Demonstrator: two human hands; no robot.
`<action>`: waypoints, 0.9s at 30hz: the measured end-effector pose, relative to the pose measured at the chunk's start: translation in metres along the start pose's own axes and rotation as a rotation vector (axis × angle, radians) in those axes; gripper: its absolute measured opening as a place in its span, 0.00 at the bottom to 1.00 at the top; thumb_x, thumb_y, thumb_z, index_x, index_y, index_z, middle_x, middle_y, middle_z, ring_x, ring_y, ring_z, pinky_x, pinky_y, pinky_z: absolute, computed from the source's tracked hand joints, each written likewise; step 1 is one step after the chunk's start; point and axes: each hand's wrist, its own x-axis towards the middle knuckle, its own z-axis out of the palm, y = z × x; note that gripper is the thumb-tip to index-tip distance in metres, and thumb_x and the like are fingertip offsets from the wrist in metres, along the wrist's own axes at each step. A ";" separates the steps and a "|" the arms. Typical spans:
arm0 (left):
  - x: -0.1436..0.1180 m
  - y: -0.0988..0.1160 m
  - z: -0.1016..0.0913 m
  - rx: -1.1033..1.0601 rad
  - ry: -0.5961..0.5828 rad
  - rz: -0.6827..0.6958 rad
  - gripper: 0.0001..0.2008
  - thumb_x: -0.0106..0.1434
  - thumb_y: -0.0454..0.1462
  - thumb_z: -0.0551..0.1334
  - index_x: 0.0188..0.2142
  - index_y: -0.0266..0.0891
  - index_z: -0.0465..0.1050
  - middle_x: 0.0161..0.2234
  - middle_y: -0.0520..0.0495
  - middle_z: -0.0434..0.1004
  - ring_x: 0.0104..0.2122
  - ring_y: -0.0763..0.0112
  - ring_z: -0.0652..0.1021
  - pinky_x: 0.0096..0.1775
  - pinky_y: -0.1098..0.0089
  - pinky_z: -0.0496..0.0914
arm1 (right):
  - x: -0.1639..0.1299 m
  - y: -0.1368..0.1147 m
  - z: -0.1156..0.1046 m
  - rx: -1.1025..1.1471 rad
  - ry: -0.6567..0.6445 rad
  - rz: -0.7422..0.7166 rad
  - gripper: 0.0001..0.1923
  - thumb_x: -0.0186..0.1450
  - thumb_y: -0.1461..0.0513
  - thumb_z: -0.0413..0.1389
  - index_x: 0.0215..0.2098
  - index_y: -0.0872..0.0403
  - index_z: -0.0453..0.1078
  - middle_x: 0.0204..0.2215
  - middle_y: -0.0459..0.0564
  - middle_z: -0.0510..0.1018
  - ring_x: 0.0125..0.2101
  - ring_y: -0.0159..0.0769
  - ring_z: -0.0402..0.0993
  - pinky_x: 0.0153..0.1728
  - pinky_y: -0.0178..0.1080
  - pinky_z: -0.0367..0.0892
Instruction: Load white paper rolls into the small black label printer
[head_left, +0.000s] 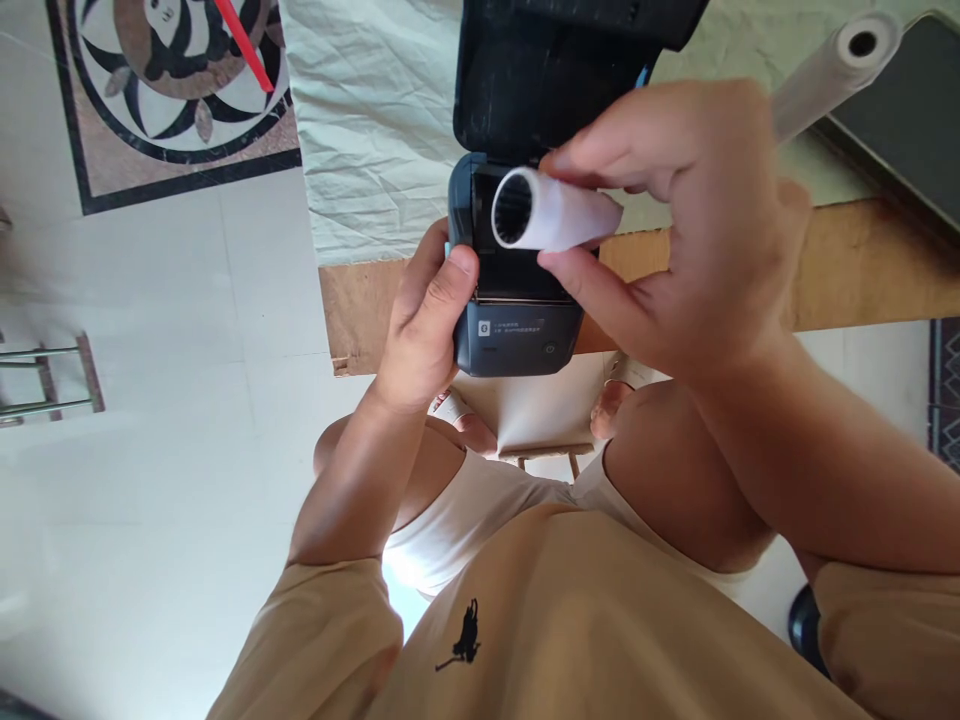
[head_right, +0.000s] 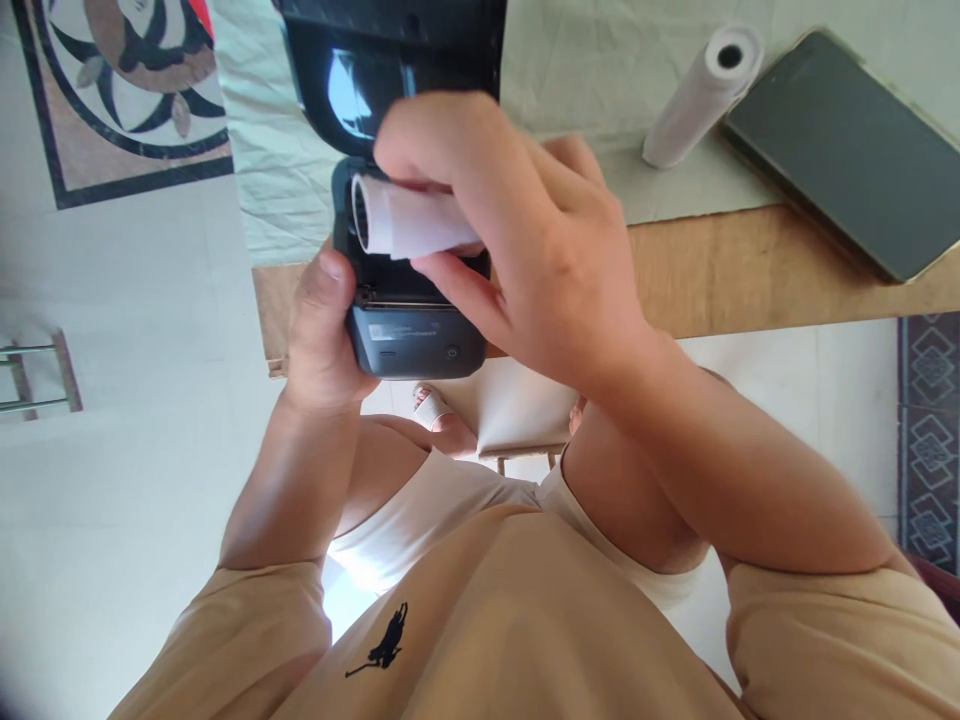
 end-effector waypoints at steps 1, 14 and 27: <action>0.000 0.001 0.000 0.019 -0.006 0.004 0.18 0.56 0.53 0.53 0.34 0.42 0.67 0.33 0.46 0.73 0.44 0.60 0.72 0.38 0.65 0.65 | 0.001 -0.002 0.001 -0.067 -0.010 -0.085 0.11 0.57 0.58 0.52 0.40 0.45 0.64 0.43 0.35 0.71 0.47 0.27 0.68 0.48 0.42 0.66; -0.003 0.012 -0.004 0.133 -0.025 -0.035 0.18 0.58 0.50 0.52 0.39 0.43 0.69 0.32 0.46 0.70 0.35 0.64 0.72 0.37 0.64 0.60 | -0.001 0.005 0.014 -0.227 0.203 -0.625 0.08 0.50 0.63 0.58 0.30 0.49 0.69 0.34 0.35 0.76 0.34 0.28 0.72 0.33 0.35 0.61; 0.002 0.004 -0.014 0.089 -0.242 0.010 0.30 0.48 0.39 0.62 0.52 0.49 0.56 0.51 0.50 0.65 0.50 0.62 0.69 0.53 0.60 0.63 | 0.000 0.021 0.004 -0.102 0.247 -0.421 0.14 0.57 0.56 0.49 0.38 0.55 0.65 0.41 0.50 0.70 0.50 0.34 0.63 0.49 0.41 0.64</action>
